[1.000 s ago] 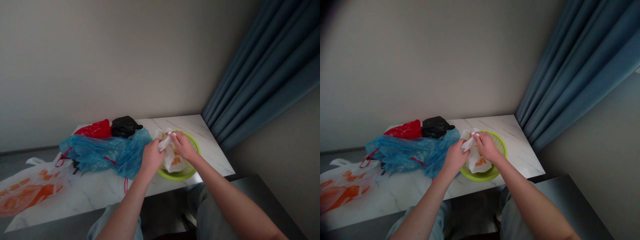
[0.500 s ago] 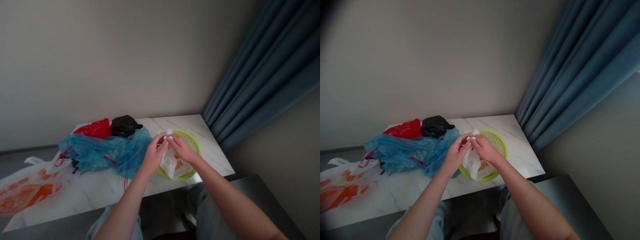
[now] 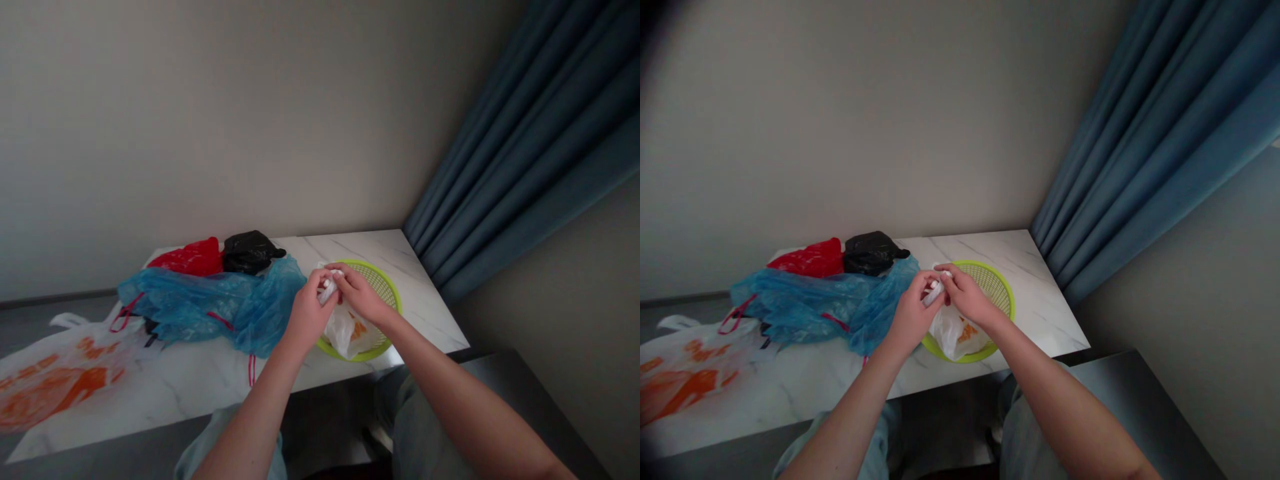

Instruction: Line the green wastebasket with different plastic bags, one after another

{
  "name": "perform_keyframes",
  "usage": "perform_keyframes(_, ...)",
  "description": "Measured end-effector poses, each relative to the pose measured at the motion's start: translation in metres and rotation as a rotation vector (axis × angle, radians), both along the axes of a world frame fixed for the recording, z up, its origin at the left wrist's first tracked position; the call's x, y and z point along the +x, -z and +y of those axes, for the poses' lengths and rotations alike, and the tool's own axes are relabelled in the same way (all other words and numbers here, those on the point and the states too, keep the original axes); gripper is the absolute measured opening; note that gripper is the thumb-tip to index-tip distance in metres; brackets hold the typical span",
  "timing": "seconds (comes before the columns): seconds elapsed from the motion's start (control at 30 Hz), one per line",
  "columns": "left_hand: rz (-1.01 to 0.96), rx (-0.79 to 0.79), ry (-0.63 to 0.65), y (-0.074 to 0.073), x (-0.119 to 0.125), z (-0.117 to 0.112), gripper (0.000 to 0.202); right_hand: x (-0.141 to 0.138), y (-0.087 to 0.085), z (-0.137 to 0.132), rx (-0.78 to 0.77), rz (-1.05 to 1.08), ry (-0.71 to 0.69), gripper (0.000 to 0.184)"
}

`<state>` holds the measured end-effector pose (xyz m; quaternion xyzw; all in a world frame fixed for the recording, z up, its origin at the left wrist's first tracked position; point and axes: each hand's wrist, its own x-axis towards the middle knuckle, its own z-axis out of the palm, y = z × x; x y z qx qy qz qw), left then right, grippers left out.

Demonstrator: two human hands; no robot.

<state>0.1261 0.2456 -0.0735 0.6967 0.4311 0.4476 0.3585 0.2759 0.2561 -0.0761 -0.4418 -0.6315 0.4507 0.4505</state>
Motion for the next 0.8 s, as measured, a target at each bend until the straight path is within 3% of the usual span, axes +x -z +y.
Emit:
perform_keyframes(0.17,0.087,0.015,-0.011,0.002,-0.005,0.003,0.012,0.004,-0.005,-0.006,0.033,-0.069,-0.015,0.033)
perform_keyframes(0.3,0.155,0.021,-0.042,0.000,-0.010,0.005,0.008,0.012,-0.008,-0.011,0.031,-0.138,-0.120,0.028)
perform_keyframes(0.47,0.153,0.005,-0.109,0.001,-0.013,0.008,0.012,0.023,-0.010,-0.012,0.246,-0.397,-0.063,0.030)
perform_keyframes(0.57,0.119,-0.015,-0.081,0.004,-0.013,0.011,0.015,0.027,-0.012,-0.009,0.376,-0.551,-0.061,0.017)
perform_keyframes(0.7,0.066,-0.132,0.003,0.005,-0.013,0.015,0.019,0.027,-0.013,-0.005,0.506,-0.639,-0.050,0.019)
perform_keyframes(0.8,-0.052,-0.342,0.096,0.004,-0.013,0.015,0.018,0.027,-0.011,-0.004,0.555,-0.636,0.026,0.018)
